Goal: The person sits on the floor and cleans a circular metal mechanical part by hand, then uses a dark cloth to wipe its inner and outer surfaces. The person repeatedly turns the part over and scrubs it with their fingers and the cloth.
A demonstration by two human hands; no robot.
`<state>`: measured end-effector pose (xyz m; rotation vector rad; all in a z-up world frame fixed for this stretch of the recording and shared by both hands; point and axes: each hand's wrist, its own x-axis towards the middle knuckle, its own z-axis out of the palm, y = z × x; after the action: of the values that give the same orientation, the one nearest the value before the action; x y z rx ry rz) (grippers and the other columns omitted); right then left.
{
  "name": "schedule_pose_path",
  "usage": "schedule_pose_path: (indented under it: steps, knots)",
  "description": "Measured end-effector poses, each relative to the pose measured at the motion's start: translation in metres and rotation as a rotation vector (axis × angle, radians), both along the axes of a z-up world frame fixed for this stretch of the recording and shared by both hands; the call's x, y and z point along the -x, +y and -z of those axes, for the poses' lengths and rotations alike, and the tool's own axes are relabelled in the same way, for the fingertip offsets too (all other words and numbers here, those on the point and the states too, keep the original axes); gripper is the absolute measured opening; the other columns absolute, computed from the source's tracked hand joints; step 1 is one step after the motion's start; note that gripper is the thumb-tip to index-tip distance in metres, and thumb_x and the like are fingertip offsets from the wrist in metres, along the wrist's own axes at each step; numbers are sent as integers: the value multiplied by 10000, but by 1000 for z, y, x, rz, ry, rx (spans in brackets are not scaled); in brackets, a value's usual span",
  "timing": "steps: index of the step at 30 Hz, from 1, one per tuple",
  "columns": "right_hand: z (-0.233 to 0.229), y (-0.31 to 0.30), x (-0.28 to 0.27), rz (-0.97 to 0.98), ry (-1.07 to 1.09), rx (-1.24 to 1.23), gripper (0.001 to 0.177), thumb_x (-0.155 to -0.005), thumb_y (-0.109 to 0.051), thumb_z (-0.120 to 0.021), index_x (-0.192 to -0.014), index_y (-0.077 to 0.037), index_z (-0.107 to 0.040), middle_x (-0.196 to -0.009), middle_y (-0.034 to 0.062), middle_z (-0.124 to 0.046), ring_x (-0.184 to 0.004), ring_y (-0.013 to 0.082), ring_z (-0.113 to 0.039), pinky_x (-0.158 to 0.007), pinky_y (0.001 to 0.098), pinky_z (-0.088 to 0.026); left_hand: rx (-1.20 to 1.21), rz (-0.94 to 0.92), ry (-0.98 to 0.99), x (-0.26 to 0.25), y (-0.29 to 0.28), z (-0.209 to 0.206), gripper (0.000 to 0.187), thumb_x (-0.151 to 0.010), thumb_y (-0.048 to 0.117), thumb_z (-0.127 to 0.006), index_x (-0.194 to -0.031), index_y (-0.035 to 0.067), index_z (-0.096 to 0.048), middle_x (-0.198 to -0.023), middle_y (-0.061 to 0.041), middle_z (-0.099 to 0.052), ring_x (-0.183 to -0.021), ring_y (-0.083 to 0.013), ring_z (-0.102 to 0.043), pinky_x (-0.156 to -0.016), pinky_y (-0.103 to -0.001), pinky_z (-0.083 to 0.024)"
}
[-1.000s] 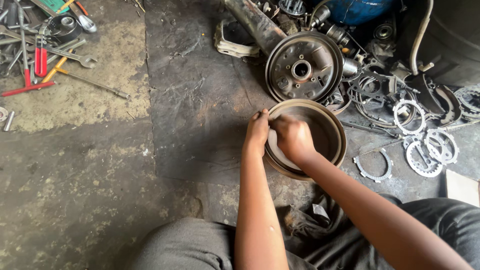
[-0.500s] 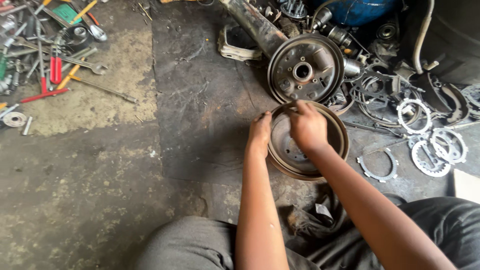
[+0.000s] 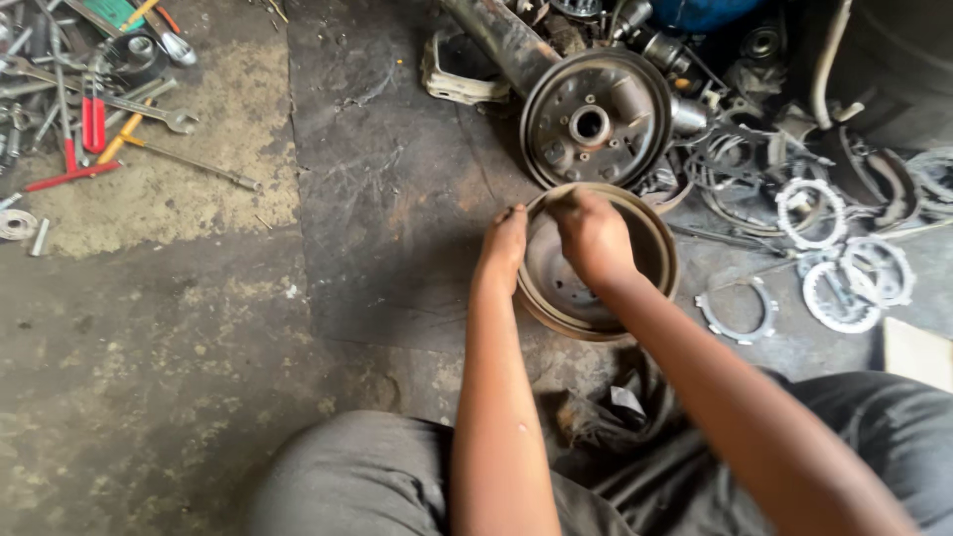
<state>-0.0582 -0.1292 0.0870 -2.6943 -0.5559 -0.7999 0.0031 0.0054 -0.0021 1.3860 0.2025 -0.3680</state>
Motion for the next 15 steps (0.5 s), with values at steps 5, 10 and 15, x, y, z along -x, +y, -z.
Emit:
schedule_pose_path:
  steps: [5, 10, 15]
  knots:
    - [7, 5, 1, 40, 19, -248, 221, -836, 14, -704, -1041, -33, -773, -1015, 149, -666, -954, 353, -642, -826, 441, -537, -277, -12, -80, -4, -6, -4, 510, -1024, 398, -437, -1292, 11, -634, -1318, -224, -655, -1207, -381, -614, -1005, -419, -469]
    - [15, 6, 25, -328, 136, -93, 143, -740, -7, -723, -883, -16, -724, -958, 160, -641, -924, 372, -630, -811, 455, -539, -306, 18, -112, -9, -6, 5, 503, -1035, 370, -417, -1208, -24, -679, -1232, -265, -706, -1160, -427, -666, -985, -434, -497]
    - [20, 5, -1, 20, -33, -62, 136, -818, 6, -705, -953, -7, -720, -1000, 144, -649, -950, 360, -632, -824, 450, -542, -330, 2, -150, -13, -7, 3, 482, -1028, 364, -439, -1241, -3, -667, -1279, -249, -666, -1207, -418, -613, -1005, -428, -476]
